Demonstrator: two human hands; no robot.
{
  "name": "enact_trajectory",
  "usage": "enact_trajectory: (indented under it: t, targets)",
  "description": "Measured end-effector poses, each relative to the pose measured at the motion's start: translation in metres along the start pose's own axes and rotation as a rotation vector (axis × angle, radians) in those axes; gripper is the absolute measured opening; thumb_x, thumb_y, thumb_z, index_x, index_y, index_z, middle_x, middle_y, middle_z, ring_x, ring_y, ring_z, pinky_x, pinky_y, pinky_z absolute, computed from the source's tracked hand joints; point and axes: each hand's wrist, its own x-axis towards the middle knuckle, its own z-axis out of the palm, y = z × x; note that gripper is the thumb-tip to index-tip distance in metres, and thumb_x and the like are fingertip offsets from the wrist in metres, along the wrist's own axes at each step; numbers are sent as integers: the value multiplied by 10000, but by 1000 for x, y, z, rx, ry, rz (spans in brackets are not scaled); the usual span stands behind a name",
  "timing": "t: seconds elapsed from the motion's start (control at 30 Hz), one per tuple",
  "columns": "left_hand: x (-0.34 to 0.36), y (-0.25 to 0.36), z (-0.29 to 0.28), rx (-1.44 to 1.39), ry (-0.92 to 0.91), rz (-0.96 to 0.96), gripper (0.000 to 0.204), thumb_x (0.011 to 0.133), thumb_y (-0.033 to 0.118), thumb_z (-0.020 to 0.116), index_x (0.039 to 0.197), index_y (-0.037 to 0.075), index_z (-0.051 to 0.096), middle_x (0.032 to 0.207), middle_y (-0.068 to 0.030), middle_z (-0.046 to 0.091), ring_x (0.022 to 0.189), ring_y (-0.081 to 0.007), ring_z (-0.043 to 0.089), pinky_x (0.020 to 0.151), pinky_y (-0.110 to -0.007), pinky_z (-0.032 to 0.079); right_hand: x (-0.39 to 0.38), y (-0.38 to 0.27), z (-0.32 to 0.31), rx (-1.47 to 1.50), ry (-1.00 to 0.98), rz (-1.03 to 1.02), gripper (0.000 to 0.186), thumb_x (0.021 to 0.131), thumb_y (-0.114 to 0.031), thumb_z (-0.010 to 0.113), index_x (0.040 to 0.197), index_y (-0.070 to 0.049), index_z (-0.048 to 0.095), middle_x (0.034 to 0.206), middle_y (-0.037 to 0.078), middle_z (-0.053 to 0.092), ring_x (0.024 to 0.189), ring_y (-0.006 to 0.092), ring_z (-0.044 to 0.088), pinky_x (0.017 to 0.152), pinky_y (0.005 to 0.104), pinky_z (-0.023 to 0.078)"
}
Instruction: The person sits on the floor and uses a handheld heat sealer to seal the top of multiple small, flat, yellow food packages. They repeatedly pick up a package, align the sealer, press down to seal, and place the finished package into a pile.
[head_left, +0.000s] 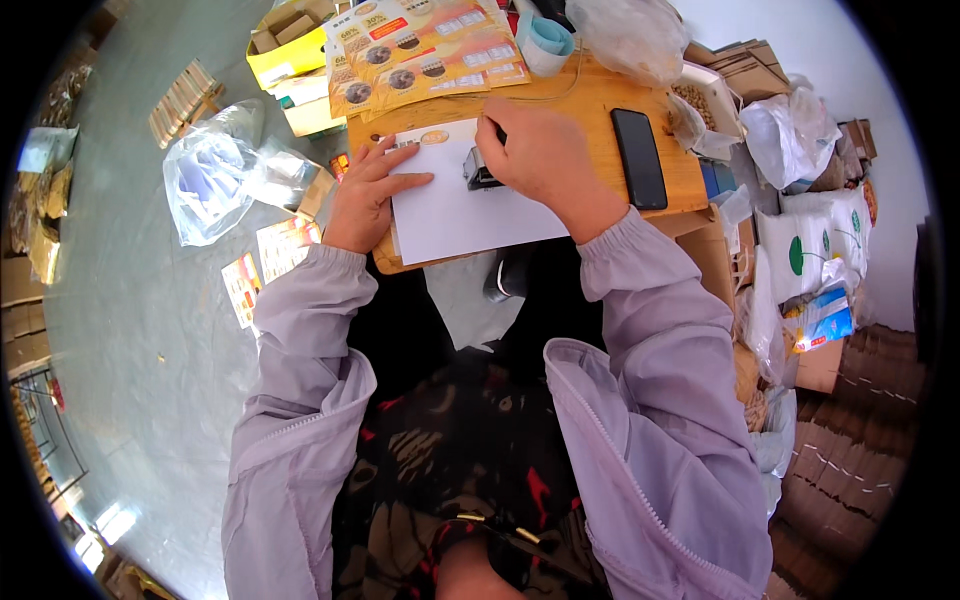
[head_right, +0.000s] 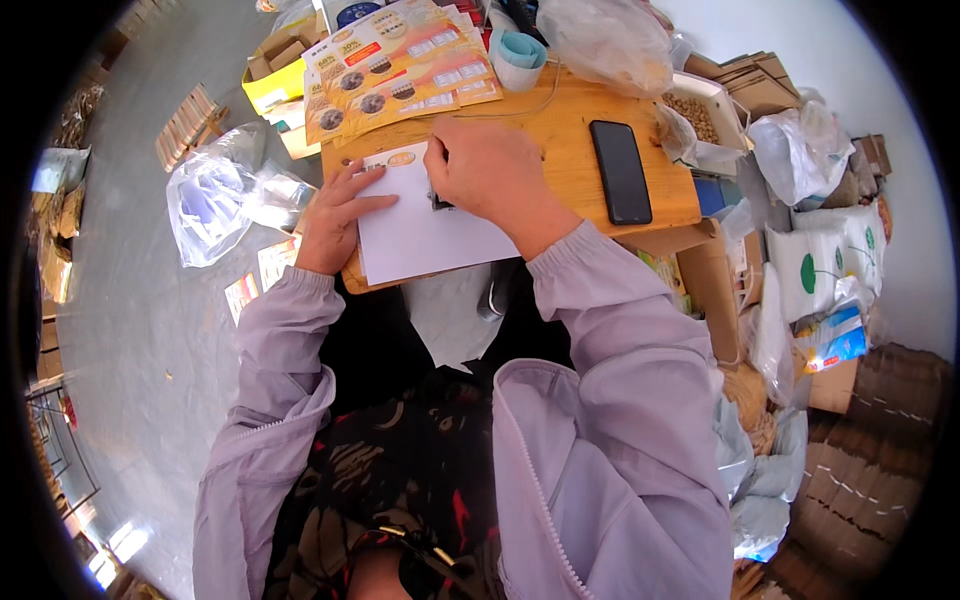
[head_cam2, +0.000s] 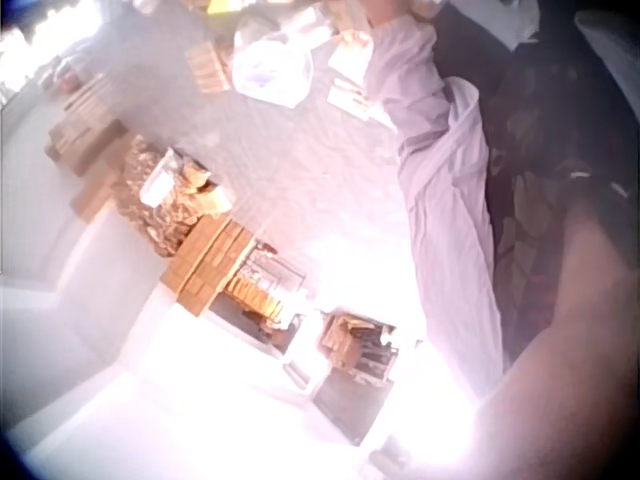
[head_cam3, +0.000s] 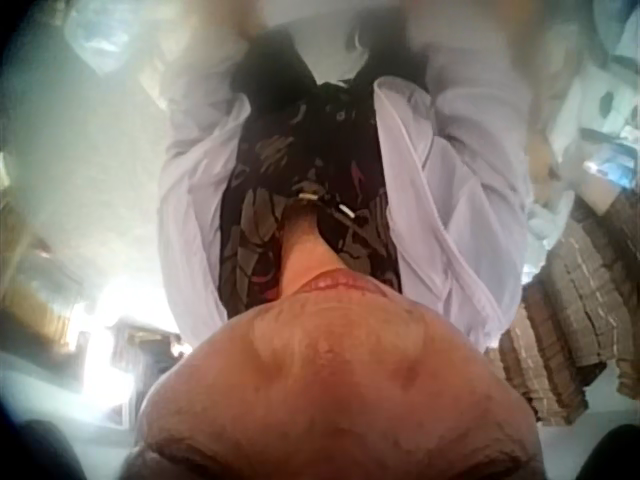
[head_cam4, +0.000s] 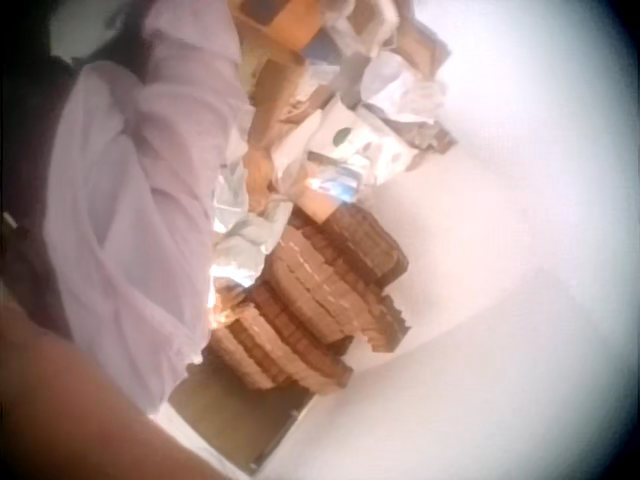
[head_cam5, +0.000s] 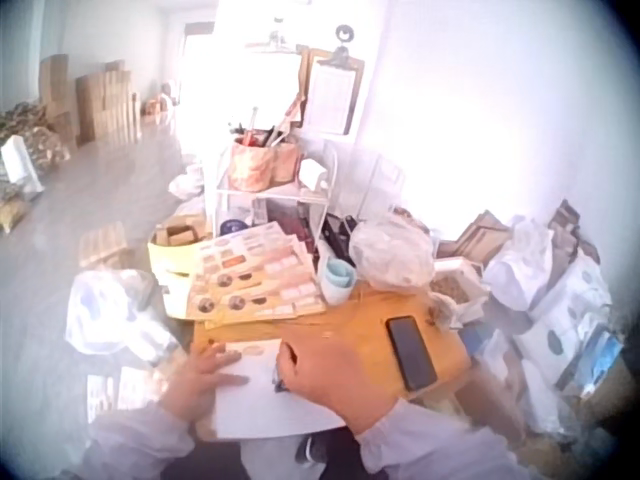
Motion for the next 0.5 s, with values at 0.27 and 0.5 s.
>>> enact_trajectory:
  t: [0.27,0.5]
  targets:
    - [-1,-2,-2,11,-17,-10,487,812,-111,541,1083,216,777,1361,-67,633,1375,-360,482,1182,-531,306,27,3,-35,-14,70,-105,217,916,-253,567,831,-86,678,687,133,645,638,349,620,573,432,471]
    - [-1,-2,-1,2,-8,-14,500,800,-123,528,1078,210,777,1356,-75,635,1373,-363,484,1181,-536,307,33,-1,-54,-47,43,-77,242,928,-260,566,883,-58,691,679,154,632,618,346,595,590,410,473]
